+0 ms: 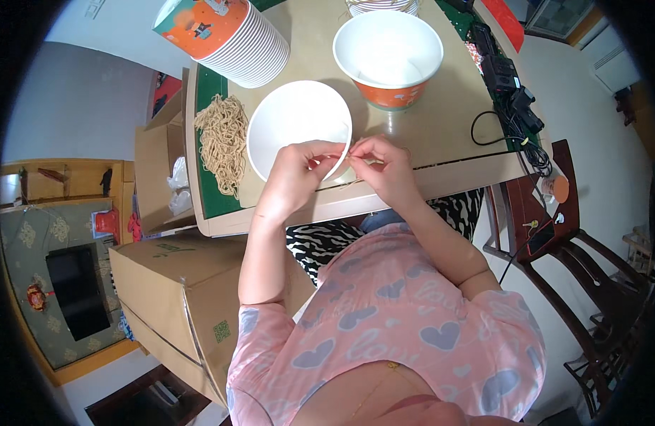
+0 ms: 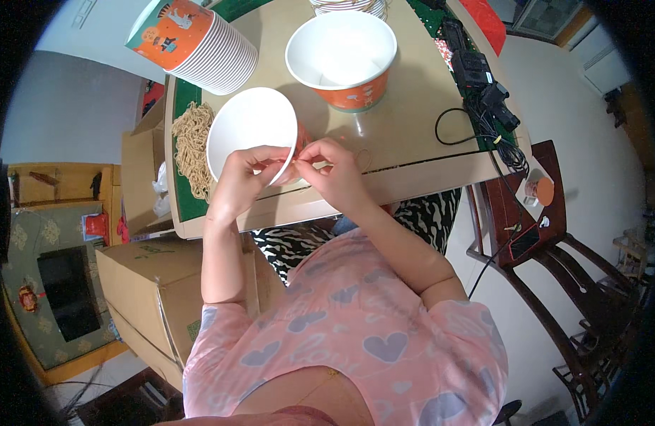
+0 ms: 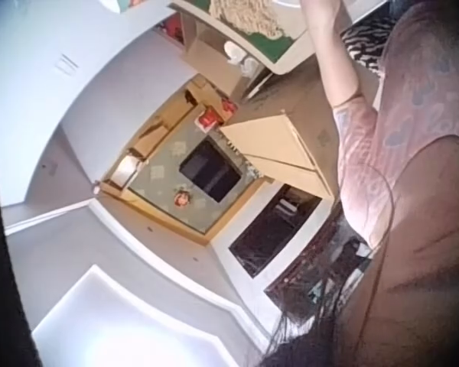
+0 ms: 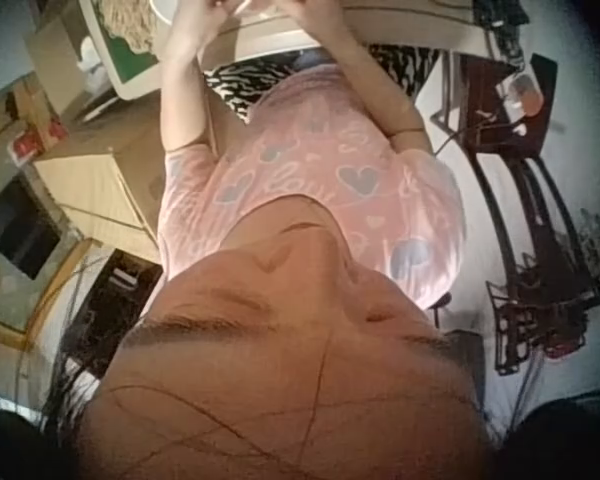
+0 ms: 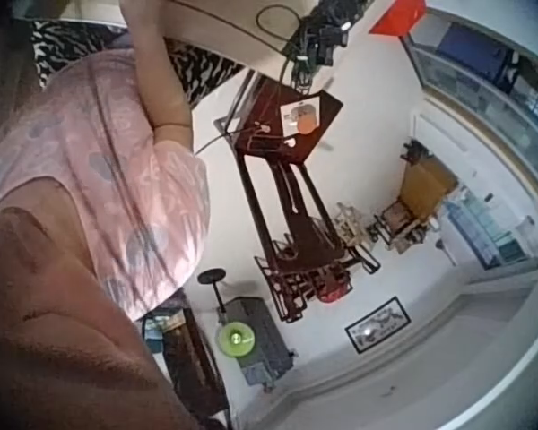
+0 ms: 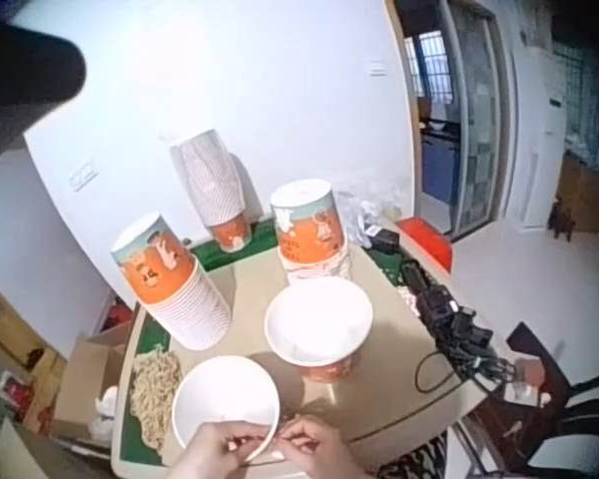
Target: Tying rubber bands around stacked paper bowls for packaging.
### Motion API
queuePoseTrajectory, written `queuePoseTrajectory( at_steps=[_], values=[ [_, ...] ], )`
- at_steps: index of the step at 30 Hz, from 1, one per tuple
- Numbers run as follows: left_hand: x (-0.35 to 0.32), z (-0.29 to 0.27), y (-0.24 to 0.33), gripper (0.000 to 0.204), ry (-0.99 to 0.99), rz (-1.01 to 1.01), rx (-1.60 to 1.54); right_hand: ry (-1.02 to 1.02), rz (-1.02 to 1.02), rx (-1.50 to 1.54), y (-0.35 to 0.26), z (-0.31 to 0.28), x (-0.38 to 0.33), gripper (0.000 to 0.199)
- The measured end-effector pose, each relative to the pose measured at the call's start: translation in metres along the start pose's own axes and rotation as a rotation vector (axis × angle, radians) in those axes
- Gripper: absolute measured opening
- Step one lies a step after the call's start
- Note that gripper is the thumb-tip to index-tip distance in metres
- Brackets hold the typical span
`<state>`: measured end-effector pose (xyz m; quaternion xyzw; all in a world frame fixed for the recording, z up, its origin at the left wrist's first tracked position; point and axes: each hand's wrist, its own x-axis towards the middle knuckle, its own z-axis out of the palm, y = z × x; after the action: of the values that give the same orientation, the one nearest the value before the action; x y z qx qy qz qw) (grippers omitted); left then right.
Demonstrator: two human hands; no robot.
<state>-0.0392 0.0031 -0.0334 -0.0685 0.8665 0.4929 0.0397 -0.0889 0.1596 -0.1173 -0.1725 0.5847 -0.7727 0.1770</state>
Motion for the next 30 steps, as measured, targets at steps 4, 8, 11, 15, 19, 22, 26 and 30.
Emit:
queuePoseTrajectory(
  at_steps=[4, 8, 11, 15, 19, 22, 26, 30],
  values=[
    [0.0002, 0.0004, -0.0013, 0.021, 0.018, 0.002, -0.012, 0.004, 0.011, -0.067, -0.0050, 0.0014, 0.0011, 0.005],
    [0.0011, 0.0015, -0.0030, 0.021, 0.038, 0.015, 0.001, 0.021, -0.020, -0.107, -0.0033, 0.0022, 0.0019, 0.005],
    [0.0014, 0.0020, -0.0044, 0.020, 0.032, 0.001, -0.014, 0.026, 0.046, -0.061, -0.0003, 0.0012, 0.0018, 0.006],
    [0.0013, 0.0019, -0.0049, 0.019, 0.036, 0.008, -0.022, 0.018, 0.035, -0.078, -0.0003, 0.0020, 0.0021, 0.006],
    [0.0007, 0.0020, -0.0029, 0.020, 0.049, 0.013, -0.009, 0.019, 0.013, -0.112, -0.0001, 0.0027, 0.0024, 0.006],
    [0.0002, 0.0015, -0.0024, 0.020, 0.049, 0.013, -0.003, 0.023, 0.008, -0.138, -0.0018, 0.0038, 0.0019, 0.006],
    [0.0036, 0.0038, -0.0037, 0.021, 0.045, 0.025, 0.014, 0.037, -0.018, -0.150, -0.0014, 0.0029, 0.0023, 0.007],
    [0.0006, 0.0026, -0.0023, 0.018, 0.052, 0.019, -0.004, 0.047, -0.054, -0.199, -0.0050, 0.0067, 0.0020, 0.007]
  ],
)
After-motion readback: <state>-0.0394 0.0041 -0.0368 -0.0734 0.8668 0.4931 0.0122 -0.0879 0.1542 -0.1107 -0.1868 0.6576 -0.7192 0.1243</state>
